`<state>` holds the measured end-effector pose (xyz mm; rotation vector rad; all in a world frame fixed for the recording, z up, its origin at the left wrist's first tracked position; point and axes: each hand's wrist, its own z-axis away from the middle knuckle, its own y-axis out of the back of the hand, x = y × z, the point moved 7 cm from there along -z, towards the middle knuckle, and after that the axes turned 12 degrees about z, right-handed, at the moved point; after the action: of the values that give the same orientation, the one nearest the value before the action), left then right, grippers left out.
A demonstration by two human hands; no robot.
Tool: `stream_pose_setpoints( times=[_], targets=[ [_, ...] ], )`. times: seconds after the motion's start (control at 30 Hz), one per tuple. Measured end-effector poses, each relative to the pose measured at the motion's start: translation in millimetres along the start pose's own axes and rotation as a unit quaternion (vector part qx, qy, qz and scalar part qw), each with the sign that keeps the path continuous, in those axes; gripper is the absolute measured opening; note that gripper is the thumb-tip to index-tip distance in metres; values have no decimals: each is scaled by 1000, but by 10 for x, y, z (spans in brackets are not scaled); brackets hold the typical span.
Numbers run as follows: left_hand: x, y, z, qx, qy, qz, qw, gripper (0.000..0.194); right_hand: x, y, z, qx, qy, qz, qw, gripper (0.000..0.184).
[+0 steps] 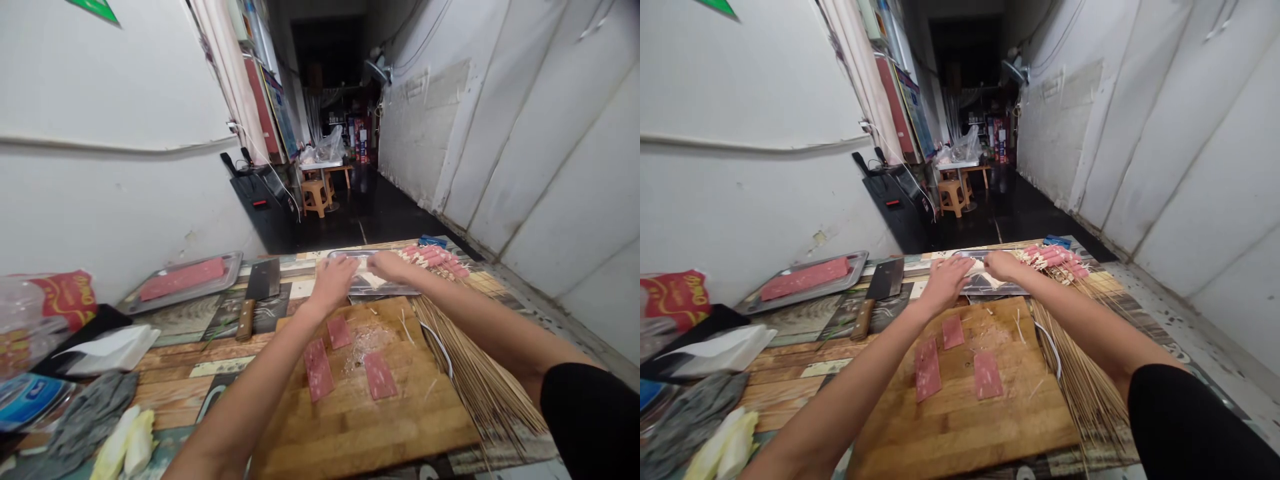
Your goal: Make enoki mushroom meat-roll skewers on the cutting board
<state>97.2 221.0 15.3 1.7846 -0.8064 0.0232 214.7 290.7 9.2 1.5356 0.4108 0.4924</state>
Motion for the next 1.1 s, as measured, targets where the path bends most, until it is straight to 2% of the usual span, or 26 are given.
stream_pose_setpoints(
  times=[0.07, 0.13, 0.2, 0.27, 0.43, 0.5, 0.57, 0.6, 0.73, 0.8, 0.93, 1.03, 1.1],
  targets=[
    [12, -114, -129, -12, 23, 49, 998, 42, 18, 173, 76, 11, 19, -10, 1000, 24],
    [-24, -207, -214, -36, 62, 158, 985, 39, 48, 329, 176, 22, 26, -20, 999, 25],
    [-68, -256, -239, -59, 109, 299, 946, 35, 94, 464, 295, 40, 22, -48, 998, 25],
    [-79, -256, -216, -76, 145, 396, 904, 36, 146, 563, 416, 57, 13, -97, 994, 24],
    [102, -164, -99, -126, 170, 471, 857, 38, 236, 658, 657, 69, -11, -205, 976, 25],
    [216, -148, -44, -159, 173, 507, 829, 37, 213, 711, 747, 83, 2, -195, 977, 24],
    [298, -130, 7, -179, 173, 523, 815, 36, 130, 765, 849, 98, 35, -150, 983, 22],
    [317, -114, 27, -179, 171, 515, 820, 35, 64, 785, 904, 106, 54, -111, 987, 21],
    [340, -40, 86, -151, 162, 419, 881, 32, -333, 783, 1100, 139, 106, 100, 979, 20],
    [376, -8, 116, -145, 157, 367, 905, 30, -526, 724, 1135, 114, 96, 161, 976, 23],
    [490, 72, 174, -135, 139, 313, 930, 27, -718, 631, 1158, 12, 47, 170, 984, 24],
    [529, 129, 226, -115, 131, 325, 930, 26, -680, 680, 1209, 13, 15, 123, 992, 21],
    [538, 150, 278, -93, 125, 344, 926, 25, -599, 690, 1254, 35, 2, 35, 999, 23]
  ],
)
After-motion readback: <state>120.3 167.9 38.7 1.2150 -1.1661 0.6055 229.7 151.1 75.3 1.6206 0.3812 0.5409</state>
